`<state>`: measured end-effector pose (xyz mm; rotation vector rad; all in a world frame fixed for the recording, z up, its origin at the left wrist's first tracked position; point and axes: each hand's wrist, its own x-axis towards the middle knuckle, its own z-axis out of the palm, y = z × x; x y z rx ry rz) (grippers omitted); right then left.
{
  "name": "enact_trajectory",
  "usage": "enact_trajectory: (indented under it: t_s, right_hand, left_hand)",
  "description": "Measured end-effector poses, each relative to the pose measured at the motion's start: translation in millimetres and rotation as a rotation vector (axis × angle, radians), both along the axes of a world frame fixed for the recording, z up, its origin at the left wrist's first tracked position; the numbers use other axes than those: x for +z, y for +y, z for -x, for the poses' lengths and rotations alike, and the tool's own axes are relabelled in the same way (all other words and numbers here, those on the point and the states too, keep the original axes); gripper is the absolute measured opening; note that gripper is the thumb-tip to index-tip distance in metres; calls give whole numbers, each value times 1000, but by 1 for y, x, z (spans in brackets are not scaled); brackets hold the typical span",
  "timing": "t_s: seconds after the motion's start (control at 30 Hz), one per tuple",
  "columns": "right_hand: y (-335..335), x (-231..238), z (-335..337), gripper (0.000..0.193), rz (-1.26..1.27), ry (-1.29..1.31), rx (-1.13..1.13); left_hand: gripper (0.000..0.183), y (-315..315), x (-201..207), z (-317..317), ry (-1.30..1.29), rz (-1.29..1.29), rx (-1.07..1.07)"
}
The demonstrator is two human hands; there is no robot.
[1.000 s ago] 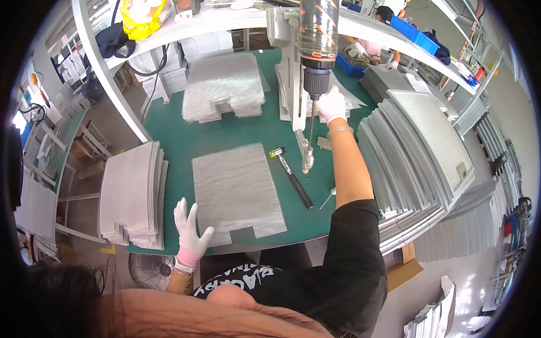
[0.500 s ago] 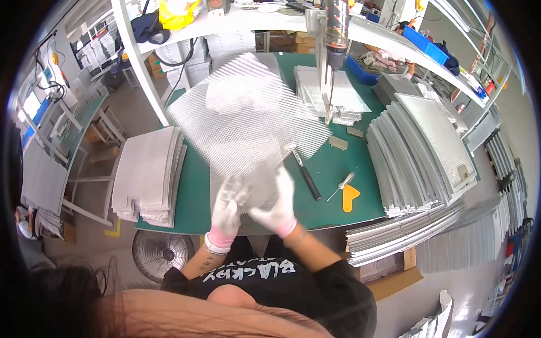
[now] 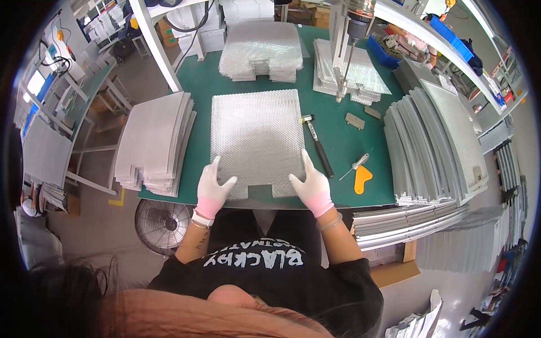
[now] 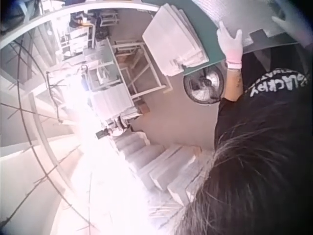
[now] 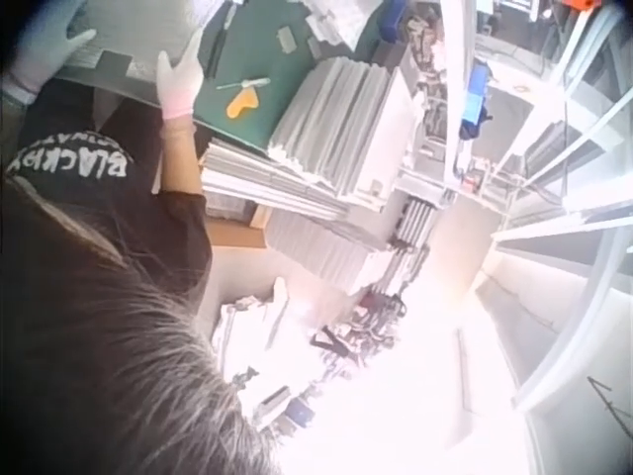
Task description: Assembling metal mesh filters by applying frames and securing them with a hammer and power screwdriver.
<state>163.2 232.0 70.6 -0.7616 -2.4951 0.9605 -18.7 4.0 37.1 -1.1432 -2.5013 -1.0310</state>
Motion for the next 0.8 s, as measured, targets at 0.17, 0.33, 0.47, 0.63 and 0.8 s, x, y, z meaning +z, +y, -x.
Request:
enact_trajectory:
  t_s: [0.17,0.33,0.47,0.63,0.8]
  right_hand:
    - [10,-35,8,79,-39,-105,-38]
    - [13,-57,9,74,-80,-159,-41]
    - [15,-55,12,71,-64,-135,-22]
    - [14,-48,12,68,-55,-247,26]
    - [20,-51,11,68,-76,-259,53]
  left_hand:
    - [77,12,-7,2,-150,267,71]
    - [76,11,-24,4,-111,355,94]
    - [75,12,-25,11,-119,340,83]
    - [74,11,-25,12,-162,359,69]
    - [73,11,-28,17,-177,327,50]
